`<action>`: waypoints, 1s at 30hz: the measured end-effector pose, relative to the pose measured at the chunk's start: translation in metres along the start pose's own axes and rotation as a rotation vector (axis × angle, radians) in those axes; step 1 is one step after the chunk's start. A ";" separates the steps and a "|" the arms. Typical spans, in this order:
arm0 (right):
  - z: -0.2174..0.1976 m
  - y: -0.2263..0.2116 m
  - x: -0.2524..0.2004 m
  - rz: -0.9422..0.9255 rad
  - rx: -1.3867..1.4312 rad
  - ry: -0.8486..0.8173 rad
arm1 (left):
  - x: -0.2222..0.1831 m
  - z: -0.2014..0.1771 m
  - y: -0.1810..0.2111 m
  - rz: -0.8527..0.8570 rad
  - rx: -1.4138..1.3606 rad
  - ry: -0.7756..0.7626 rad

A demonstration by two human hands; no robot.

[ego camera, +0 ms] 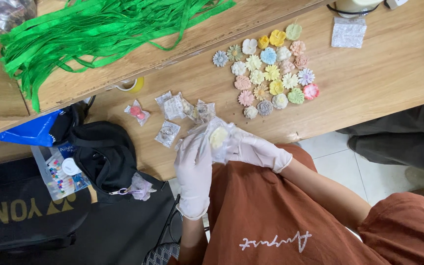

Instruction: Checking and organizing small supply packets on a production workbench.

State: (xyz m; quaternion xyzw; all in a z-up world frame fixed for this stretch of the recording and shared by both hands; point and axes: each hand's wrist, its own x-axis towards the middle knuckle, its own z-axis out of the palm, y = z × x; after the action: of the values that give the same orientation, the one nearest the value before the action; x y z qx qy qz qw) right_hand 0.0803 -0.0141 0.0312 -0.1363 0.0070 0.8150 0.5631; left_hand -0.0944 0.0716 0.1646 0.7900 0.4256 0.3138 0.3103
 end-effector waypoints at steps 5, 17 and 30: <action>0.031 -0.005 0.004 -0.039 -0.111 0.027 | -0.001 0.009 0.000 -0.122 -0.100 0.060; 0.031 0.000 0.007 -0.120 -0.113 0.086 | 0.000 0.013 0.008 -0.242 0.018 0.070; 0.036 0.001 0.007 -0.049 -0.013 0.087 | -0.006 0.005 0.018 -0.183 -0.028 0.074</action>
State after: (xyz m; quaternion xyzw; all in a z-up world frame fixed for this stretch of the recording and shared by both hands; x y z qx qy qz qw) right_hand 0.0697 -0.0017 0.0645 -0.1752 0.0230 0.7945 0.5810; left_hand -0.0847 0.0575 0.1736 0.7312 0.5029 0.3191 0.3326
